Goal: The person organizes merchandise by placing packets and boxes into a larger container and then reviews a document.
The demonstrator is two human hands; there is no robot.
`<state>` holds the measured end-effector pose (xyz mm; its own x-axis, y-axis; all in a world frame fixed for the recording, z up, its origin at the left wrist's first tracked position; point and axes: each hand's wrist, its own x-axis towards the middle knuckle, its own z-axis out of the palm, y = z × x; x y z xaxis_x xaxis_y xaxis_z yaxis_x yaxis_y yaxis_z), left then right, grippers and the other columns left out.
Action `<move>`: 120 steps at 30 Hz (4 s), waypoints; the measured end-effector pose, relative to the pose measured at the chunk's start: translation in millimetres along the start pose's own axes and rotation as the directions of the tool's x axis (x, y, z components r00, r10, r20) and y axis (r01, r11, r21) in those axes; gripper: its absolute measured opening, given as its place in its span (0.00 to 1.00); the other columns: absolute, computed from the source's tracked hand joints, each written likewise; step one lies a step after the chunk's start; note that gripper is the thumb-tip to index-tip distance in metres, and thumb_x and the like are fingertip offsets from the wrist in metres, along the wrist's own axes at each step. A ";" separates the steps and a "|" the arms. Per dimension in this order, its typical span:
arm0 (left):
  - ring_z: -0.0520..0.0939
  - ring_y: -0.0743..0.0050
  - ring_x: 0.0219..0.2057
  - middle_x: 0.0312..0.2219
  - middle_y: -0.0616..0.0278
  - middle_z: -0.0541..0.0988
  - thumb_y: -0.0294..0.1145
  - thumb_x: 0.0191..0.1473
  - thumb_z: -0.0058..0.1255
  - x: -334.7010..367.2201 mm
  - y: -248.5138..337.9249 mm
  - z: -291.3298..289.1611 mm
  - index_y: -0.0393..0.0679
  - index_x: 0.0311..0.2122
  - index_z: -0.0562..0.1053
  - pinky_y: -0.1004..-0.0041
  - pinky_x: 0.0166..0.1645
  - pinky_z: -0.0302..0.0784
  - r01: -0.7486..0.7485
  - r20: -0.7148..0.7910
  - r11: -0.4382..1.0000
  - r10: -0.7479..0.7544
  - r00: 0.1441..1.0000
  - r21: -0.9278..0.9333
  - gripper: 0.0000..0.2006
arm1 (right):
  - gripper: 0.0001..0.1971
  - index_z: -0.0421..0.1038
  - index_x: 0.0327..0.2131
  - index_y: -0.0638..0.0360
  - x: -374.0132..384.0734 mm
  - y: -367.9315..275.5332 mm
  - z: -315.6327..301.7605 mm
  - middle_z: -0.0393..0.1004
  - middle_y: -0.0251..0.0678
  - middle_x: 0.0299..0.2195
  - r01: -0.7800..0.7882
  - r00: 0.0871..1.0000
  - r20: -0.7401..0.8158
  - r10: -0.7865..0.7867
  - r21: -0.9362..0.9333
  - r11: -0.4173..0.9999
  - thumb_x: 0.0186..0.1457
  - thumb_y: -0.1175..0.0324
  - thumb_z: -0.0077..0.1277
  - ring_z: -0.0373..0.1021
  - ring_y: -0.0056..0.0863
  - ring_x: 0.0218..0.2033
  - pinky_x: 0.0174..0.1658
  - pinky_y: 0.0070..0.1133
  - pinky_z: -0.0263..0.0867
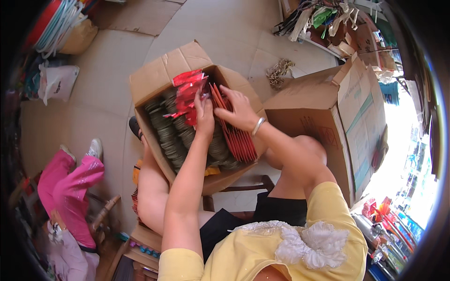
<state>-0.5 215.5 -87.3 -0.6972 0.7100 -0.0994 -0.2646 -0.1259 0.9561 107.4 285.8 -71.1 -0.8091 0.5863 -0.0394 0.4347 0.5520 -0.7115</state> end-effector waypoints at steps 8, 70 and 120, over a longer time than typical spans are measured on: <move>0.69 0.58 0.52 0.50 0.45 0.67 0.31 0.49 0.52 -100.2 -21.8 -15.8 0.37 0.56 0.56 0.66 0.54 0.64 0.305 -0.020 0.895 -0.316 0.949 0.325 0.30 | 0.25 0.53 0.42 0.59 58.4 -52.1 -27.3 0.74 0.49 0.34 -0.166 0.925 0.256 0.281 -0.392 0.905 0.42 0.64 0.53 0.69 0.51 0.39 0.42 0.37 0.65; 0.67 0.42 0.51 0.52 0.37 0.62 0.34 0.54 0.44 -155.8 -28.4 11.6 0.34 0.58 0.51 0.61 0.52 0.66 0.143 -0.073 0.759 -0.125 0.990 0.635 0.29 | 0.18 0.61 0.42 0.62 1.0 -117.5 -70.3 0.72 0.57 0.31 -0.072 0.972 0.195 0.134 -0.294 0.953 0.49 0.61 0.42 0.68 0.56 0.35 0.42 0.40 0.63; 0.63 0.46 0.54 0.49 0.44 0.67 0.31 0.43 0.55 -248.4 -13.4 -37.0 0.36 0.58 0.53 0.59 0.58 0.57 -0.119 0.226 0.498 -0.161 0.961 0.859 0.37 | 0.34 0.53 0.56 0.56 -86.7 -28.1 23.1 0.51 0.52 0.57 0.092 0.968 -0.203 -0.148 -0.261 0.961 0.44 0.65 0.53 0.45 0.50 0.60 0.61 0.43 0.40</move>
<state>151.5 15.2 -85.6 -0.4766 0.8590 -0.1871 0.5234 0.4483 0.7247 156.2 205.7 -63.9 -0.7671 0.6062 0.2097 0.4466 0.7394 -0.5038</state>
